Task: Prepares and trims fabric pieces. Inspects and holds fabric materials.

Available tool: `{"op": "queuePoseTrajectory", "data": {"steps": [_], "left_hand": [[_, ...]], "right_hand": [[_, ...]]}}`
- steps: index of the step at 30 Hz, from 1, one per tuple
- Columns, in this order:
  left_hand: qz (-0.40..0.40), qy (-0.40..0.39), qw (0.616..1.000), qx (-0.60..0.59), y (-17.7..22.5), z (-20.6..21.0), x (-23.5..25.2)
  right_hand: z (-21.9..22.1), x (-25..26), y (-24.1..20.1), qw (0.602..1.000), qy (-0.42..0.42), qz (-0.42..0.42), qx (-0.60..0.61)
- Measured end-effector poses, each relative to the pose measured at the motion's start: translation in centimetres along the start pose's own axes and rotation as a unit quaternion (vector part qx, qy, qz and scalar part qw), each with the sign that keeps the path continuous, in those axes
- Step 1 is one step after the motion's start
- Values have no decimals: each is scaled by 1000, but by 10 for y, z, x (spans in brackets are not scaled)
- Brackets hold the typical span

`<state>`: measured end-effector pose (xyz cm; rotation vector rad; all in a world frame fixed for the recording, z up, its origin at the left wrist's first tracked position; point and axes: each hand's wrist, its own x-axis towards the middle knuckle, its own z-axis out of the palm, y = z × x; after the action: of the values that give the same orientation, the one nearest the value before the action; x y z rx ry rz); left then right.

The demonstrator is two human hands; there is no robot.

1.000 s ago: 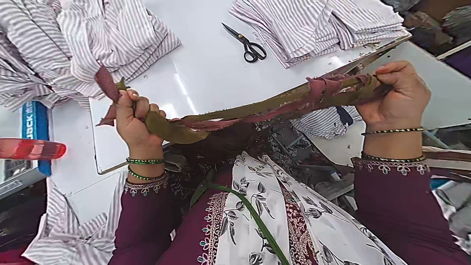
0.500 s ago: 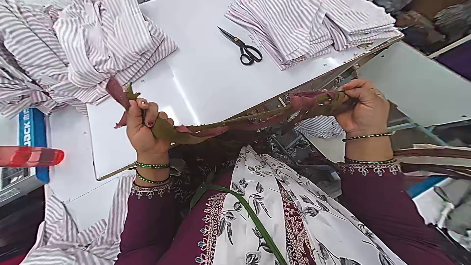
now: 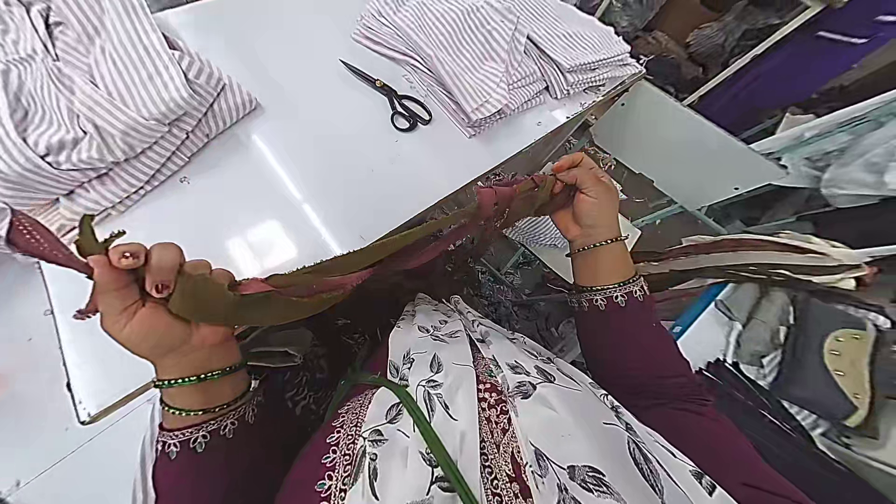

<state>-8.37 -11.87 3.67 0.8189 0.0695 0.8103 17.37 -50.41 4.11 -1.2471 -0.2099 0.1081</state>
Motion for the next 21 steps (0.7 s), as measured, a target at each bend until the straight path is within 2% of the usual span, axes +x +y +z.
{"op": "queuePoseTrajectory", "data": {"steps": [4, 10, 15, 19, 21], "left_hand": [[12, 26, 999, -15, 3, 2, -2], [1, 19, 1000, 2, -2, 8, -5], [-66, -9, 995, 75, -24, 26, -13], [-167, 8, 968, 189, -67, 68, -41], [-191, -53, 951, 236, -84, 87, -54]], "right_hand": [[-6, 1, -1, 1000, 14, -16, -17], [-5, -8, 3, 1000, -15, -1, -17], [26, -38, 3, 988, -150, 33, 1], [55, -56, 11, 962, -270, -10, -28], [67, -64, 12, 946, -315, -41, -67]]}}
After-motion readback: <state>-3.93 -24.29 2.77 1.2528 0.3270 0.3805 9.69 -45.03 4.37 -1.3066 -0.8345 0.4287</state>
